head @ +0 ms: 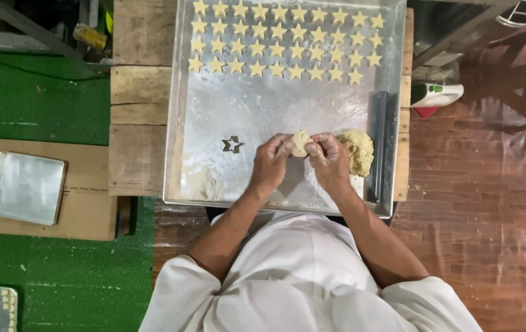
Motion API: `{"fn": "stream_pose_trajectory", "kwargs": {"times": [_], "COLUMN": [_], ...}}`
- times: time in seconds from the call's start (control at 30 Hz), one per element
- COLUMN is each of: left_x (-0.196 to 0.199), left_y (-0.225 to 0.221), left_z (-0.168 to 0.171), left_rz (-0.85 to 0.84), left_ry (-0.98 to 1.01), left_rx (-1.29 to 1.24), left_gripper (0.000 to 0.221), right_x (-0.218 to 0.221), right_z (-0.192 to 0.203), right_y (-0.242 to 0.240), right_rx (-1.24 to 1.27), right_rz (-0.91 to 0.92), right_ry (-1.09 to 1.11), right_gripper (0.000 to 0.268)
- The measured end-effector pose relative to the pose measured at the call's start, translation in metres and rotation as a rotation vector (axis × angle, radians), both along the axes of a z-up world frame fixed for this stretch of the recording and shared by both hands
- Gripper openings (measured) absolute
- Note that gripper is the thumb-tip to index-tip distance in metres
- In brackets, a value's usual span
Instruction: Preparing star-shaped cookies by kneading dough, rolling it out with a metal rod, and using a star-shaped cutter to create shapes on a baking tray.
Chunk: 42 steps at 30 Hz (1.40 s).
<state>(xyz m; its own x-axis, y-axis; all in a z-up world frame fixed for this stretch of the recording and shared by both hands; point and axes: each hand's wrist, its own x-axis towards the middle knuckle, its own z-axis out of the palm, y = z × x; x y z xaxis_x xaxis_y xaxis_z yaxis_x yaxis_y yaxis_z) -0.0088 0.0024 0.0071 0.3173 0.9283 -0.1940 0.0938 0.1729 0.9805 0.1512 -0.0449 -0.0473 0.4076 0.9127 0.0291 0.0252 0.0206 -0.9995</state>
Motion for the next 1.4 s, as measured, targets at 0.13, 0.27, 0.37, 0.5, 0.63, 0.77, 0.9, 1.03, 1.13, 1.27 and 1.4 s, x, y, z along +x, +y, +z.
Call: {"fn": "stream_pose_trajectory", "kwargs": {"times": [0.13, 0.27, 0.37, 0.5, 0.63, 0.77, 0.9, 1.03, 1.13, 1.27, 1.4], "left_x": [0.0, 0.0, -0.006, -0.007, -0.007, 0.001, 0.013, 0.007, 0.005, -0.002, -0.011], "left_y": [0.016, 0.01, -0.005, -0.004, 0.002, 0.008, 0.01, -0.006, -0.019, -0.013, -0.003], "left_z": [0.01, 0.021, 0.053, 0.033, 0.013, 0.01, -0.001, -0.004, -0.007, 0.002, -0.004], "left_rz": [-0.105, 0.009, 0.013, -0.018, -0.064, -0.078, 0.163, 0.157, 0.076, 0.07, -0.074], "left_ry": [-0.081, -0.062, -0.047, -0.077, -0.065, -0.2, -0.126, -0.113, -0.214, -0.228, -0.177], "left_rx": [-0.165, -0.092, -0.069, 0.006, -0.047, -0.169, 0.145, 0.286, 0.211, 0.06, -0.05], "left_gripper": [0.029, 0.028, 0.035, 0.034, 0.024, 0.022, 0.025, 0.022, 0.051, 0.032, 0.02], "right_x": [0.004, 0.005, 0.011, 0.02, 0.001, 0.002, -0.008, -0.009, -0.012, -0.013, -0.016], "right_z": [0.024, 0.025, 0.009, -0.016, 0.035, 0.04, 0.038, 0.01, 0.01, 0.021, 0.055], "right_y": [0.0, 0.001, -0.002, -0.008, -0.008, -0.005, 0.003, -0.001, -0.001, 0.002, 0.001], "right_rx": [0.027, 0.076, 0.099, 0.092, 0.054, 0.073, 0.177, 0.176, 0.147, 0.117, -0.056], "right_rz": [0.118, 0.161, 0.181, 0.251, 0.226, 0.212, 0.181, 0.088, 0.036, 0.094, 0.199], "right_ry": [-0.248, -0.026, 0.013, -0.042, -0.111, -0.062, 0.199, 0.095, -0.05, -0.134, -0.006], "right_gripper": [0.039, 0.053, 0.062, 0.07, 0.063, 0.043, 0.04, 0.035, 0.033, 0.036, 0.052]}}
